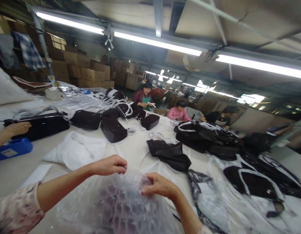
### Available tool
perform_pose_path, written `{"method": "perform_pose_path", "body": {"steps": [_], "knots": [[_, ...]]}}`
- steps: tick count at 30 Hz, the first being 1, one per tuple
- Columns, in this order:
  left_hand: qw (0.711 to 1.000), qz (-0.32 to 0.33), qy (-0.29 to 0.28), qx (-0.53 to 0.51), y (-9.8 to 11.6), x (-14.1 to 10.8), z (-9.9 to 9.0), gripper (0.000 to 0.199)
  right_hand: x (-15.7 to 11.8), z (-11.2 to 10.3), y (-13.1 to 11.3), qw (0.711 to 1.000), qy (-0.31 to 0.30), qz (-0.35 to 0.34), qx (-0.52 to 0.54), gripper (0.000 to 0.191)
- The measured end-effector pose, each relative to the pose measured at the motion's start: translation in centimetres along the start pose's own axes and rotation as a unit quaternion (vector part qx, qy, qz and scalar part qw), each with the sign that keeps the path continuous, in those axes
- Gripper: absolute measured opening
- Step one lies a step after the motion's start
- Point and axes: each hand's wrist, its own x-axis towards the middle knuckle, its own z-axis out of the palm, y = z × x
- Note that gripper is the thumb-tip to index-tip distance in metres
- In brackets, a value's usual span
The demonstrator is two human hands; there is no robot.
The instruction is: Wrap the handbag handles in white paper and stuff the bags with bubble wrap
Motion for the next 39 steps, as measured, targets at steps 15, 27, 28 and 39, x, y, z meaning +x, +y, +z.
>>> {"method": "perform_pose_path", "body": {"steps": [15,27,28,39], "knots": [[0.978,-0.095,0.115,0.144,-5.7,-7.0,-8.9,0.026,-3.0,0.5,2.9,0.996,0.090,-0.020,0.008,0.023],[0.958,-0.130,0.110,0.230,-6.1,-7.8,-9.0,0.012,-0.9,4.1,1.1,0.985,0.141,-0.065,-0.076,0.050],[0.952,-0.135,0.123,0.247,-5.6,-7.8,-8.6,0.011,-0.3,4.5,1.1,0.983,0.145,-0.070,-0.087,0.048],[0.957,0.053,0.013,0.287,3.4,-1.2,2.5,0.025,2.1,6.0,0.9,0.967,0.170,-0.131,-0.139,0.031]]}}
